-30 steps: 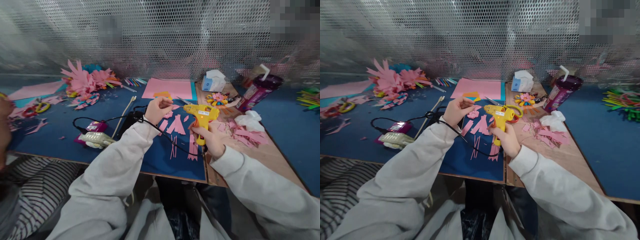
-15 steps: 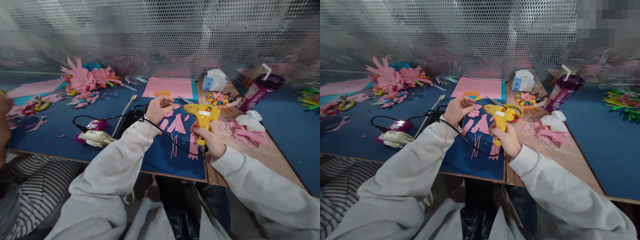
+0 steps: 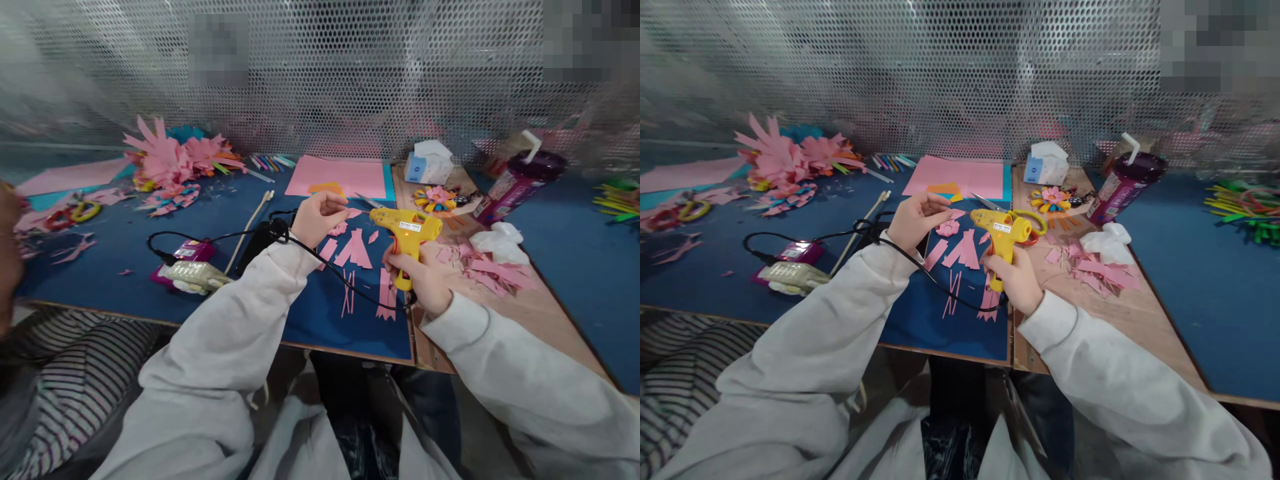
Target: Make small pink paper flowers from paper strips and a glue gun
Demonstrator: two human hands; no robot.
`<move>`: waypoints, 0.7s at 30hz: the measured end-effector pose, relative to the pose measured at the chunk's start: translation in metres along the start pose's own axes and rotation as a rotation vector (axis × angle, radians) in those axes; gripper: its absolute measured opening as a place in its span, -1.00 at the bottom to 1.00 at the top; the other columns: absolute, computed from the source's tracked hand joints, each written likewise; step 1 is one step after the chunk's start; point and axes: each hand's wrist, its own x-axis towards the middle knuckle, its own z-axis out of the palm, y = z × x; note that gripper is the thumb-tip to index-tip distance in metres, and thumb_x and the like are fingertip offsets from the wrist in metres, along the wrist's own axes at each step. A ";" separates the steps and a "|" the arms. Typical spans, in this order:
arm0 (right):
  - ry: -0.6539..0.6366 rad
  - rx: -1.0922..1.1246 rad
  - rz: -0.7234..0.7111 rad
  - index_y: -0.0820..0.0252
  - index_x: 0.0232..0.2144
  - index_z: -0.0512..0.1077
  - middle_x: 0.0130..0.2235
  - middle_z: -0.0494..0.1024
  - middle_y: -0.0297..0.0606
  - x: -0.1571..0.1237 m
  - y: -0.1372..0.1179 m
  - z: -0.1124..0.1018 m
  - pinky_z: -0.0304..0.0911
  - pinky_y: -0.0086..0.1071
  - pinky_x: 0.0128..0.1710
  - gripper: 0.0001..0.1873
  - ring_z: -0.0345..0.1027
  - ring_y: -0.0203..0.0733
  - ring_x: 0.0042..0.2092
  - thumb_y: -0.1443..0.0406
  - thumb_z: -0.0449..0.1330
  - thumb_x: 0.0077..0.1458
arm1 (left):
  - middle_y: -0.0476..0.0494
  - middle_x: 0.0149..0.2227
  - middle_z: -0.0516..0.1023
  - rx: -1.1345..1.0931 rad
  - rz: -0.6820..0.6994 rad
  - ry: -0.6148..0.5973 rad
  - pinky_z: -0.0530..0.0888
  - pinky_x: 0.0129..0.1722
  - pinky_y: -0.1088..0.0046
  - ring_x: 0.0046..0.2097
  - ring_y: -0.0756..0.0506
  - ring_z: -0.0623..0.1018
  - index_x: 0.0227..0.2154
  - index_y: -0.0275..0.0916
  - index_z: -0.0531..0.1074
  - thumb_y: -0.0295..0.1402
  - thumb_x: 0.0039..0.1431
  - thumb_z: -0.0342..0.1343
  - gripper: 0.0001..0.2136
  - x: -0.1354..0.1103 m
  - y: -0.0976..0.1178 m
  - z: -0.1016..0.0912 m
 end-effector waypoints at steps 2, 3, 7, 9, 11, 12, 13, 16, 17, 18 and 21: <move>0.002 -0.009 -0.008 0.21 -0.61 0.35 -0.64 0.31 -0.42 0.000 0.001 0.000 0.06 -0.46 -0.69 -0.87 0.14 -0.39 -0.65 0.25 0.18 -0.22 | -0.06 -0.43 0.56 0.000 0.003 0.000 0.51 -0.15 0.35 -0.30 -0.03 0.57 -0.42 -0.30 0.40 -0.55 -0.12 0.23 -0.84 0.000 0.000 0.000; 0.001 -0.012 -0.012 0.21 -0.61 0.35 -0.64 0.32 -0.42 0.001 0.001 0.000 0.06 -0.46 -0.69 -0.87 0.15 -0.39 -0.65 0.25 0.18 -0.22 | -0.06 -0.42 0.56 -0.001 0.004 -0.001 0.51 -0.16 0.36 -0.30 -0.03 0.57 -0.42 -0.29 0.40 -0.56 -0.11 0.22 -0.84 0.000 0.000 0.000; -0.005 -0.009 -0.018 0.21 -0.61 0.35 -0.63 0.32 -0.42 0.001 0.001 0.000 0.05 -0.47 -0.69 -0.87 0.15 -0.39 -0.64 0.25 0.18 -0.22 | -0.05 -0.44 0.56 -0.010 -0.001 -0.003 0.51 -0.18 0.37 -0.31 -0.03 0.57 -0.42 -0.29 0.40 -0.57 -0.12 0.22 -0.83 0.000 0.001 0.000; -0.002 -0.005 -0.019 0.21 -0.60 0.35 -0.62 0.32 -0.42 0.002 0.001 0.000 0.05 -0.47 -0.68 -0.88 0.15 -0.39 -0.63 0.25 0.18 -0.21 | -0.04 -0.45 0.55 -0.015 -0.004 -0.005 0.51 -0.19 0.37 -0.32 -0.03 0.57 -0.42 -0.30 0.40 -0.57 -0.12 0.22 -0.83 0.000 0.001 0.000; 0.012 0.004 -0.015 0.21 -0.59 0.35 -0.62 0.32 -0.42 0.002 0.001 0.000 0.06 -0.47 -0.67 -0.88 0.15 -0.39 -0.63 0.26 0.18 -0.22 | -0.05 -0.45 0.55 -0.021 0.000 -0.012 0.51 -0.18 0.36 -0.32 -0.03 0.57 -0.41 -0.30 0.40 -0.57 -0.11 0.22 -0.83 0.000 0.002 0.000; 0.023 0.010 -0.013 0.21 -0.59 0.35 -0.61 0.32 -0.42 0.003 0.001 0.000 0.06 -0.48 -0.67 -0.88 0.15 -0.39 -0.63 0.26 0.19 -0.22 | -0.05 -0.44 0.55 -0.024 0.002 -0.016 0.51 -0.18 0.35 -0.31 -0.03 0.57 -0.41 -0.30 0.40 -0.56 -0.10 0.22 -0.84 0.000 0.002 0.000; 0.036 0.016 -0.012 0.21 -0.58 0.35 -0.61 0.32 -0.42 0.003 0.001 0.000 0.06 -0.48 -0.67 -0.88 0.14 -0.39 -0.62 0.27 0.20 -0.22 | -0.06 -0.43 0.56 -0.025 0.003 -0.019 0.50 -0.17 0.35 -0.30 -0.04 0.58 -0.41 -0.30 0.40 -0.55 -0.10 0.22 -0.84 0.000 0.002 0.000; 0.045 0.034 -0.030 0.21 -0.57 0.35 -0.61 0.31 -0.43 0.002 0.000 0.000 0.06 -0.48 -0.66 -0.87 0.14 -0.39 -0.62 0.26 0.21 -0.20 | -0.06 -0.43 0.55 -0.012 0.000 -0.018 0.50 -0.17 0.33 -0.30 -0.05 0.57 -0.40 -0.31 0.40 -0.52 -0.11 0.23 -0.83 0.000 0.002 -0.001; 0.030 0.039 -0.041 0.21 -0.56 0.36 -0.61 0.31 -0.43 0.002 -0.001 0.001 0.06 -0.48 -0.66 -0.87 0.14 -0.39 -0.61 0.26 0.21 -0.20 | -0.06 -0.43 0.55 -0.008 -0.002 -0.014 0.50 -0.17 0.33 -0.31 -0.05 0.57 -0.40 -0.31 0.40 -0.51 -0.12 0.24 -0.83 0.001 0.002 -0.001; 0.006 0.039 -0.049 0.21 -0.55 0.36 -0.60 0.32 -0.43 0.001 -0.001 0.001 0.06 -0.48 -0.66 -0.86 0.14 -0.39 -0.61 0.25 0.21 -0.19 | -0.06 -0.44 0.55 -0.006 -0.003 -0.008 0.50 -0.18 0.34 -0.32 -0.05 0.57 -0.40 -0.31 0.41 -0.51 -0.13 0.24 -0.82 0.001 0.001 -0.002; -0.049 0.004 -0.057 0.21 -0.55 0.37 -0.59 0.31 -0.43 -0.001 -0.001 0.002 0.05 -0.47 -0.65 -0.84 0.13 -0.39 -0.60 0.23 0.22 -0.16 | -0.06 -0.43 0.56 -0.013 -0.007 0.014 0.49 -0.17 0.35 -0.31 -0.05 0.57 -0.40 -0.31 0.41 -0.51 -0.12 0.23 -0.83 0.002 -0.001 -0.002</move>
